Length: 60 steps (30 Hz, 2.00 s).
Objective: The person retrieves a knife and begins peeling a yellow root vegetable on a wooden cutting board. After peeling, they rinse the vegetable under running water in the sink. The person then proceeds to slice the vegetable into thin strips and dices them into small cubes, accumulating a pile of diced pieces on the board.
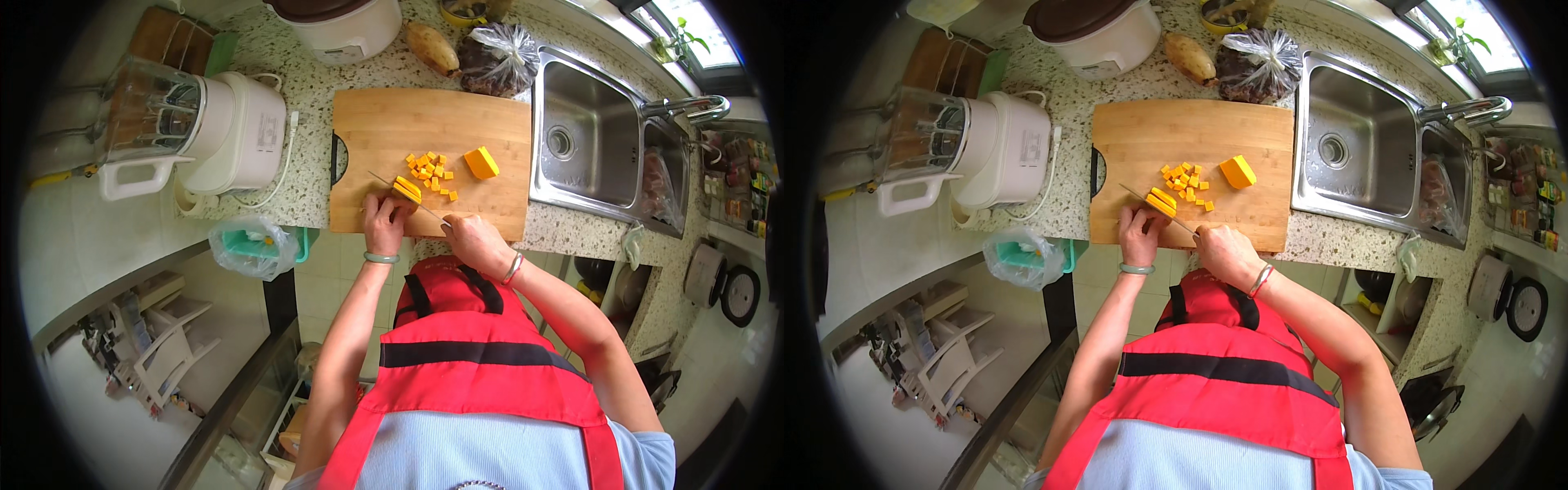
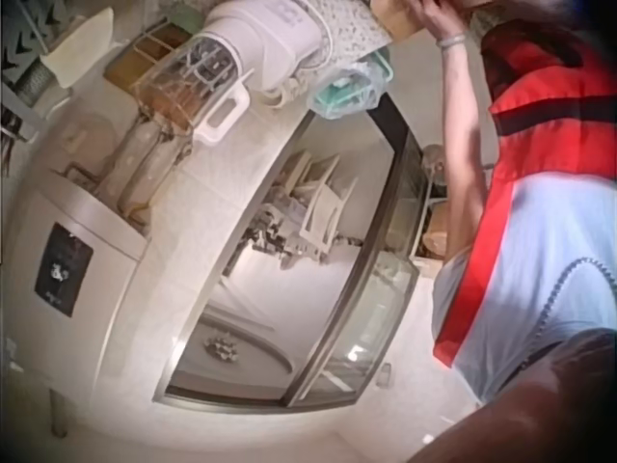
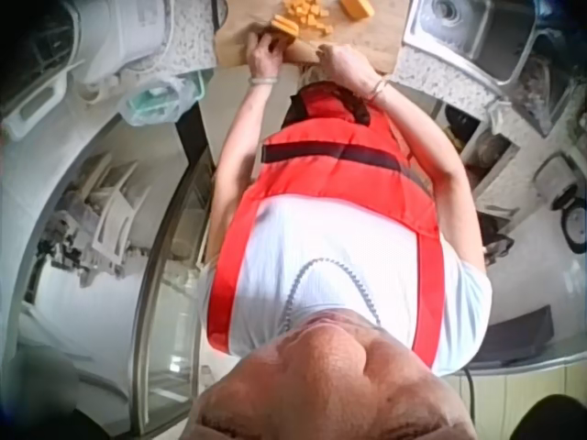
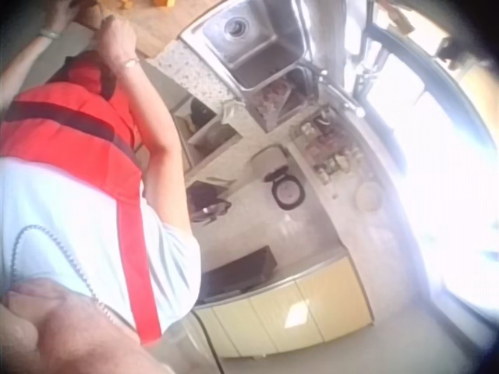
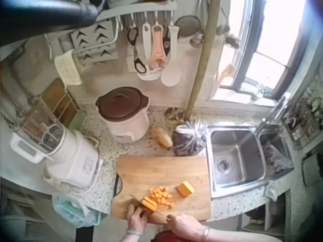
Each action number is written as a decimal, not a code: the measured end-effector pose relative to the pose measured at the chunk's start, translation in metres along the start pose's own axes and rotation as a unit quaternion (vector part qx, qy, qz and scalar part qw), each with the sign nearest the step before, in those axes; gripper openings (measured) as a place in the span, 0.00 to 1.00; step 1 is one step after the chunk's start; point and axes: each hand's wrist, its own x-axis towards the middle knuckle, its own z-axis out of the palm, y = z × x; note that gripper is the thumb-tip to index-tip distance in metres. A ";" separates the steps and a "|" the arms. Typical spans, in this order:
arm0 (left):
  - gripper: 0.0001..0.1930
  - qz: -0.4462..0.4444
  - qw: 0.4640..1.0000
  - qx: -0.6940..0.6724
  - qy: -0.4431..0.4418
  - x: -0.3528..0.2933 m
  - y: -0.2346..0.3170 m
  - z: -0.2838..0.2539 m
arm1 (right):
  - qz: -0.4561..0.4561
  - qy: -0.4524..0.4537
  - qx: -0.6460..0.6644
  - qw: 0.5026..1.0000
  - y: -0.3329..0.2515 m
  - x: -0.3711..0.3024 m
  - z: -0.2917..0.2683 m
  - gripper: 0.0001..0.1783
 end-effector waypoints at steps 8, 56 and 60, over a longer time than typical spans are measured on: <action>0.06 -0.038 0.997 -0.056 0.035 -0.004 -0.002 -0.023 | -0.012 0.003 -0.032 0.999 0.000 -0.020 -0.006 0.09; 0.19 0.007 0.998 0.047 -0.030 0.008 0.017 -0.016 | 0.073 0.068 0.072 0.992 0.024 -0.051 0.003 0.15; 0.18 0.055 0.996 0.047 -0.045 0.008 0.008 -0.026 | 0.068 0.056 0.060 0.994 0.022 -0.049 0.001 0.16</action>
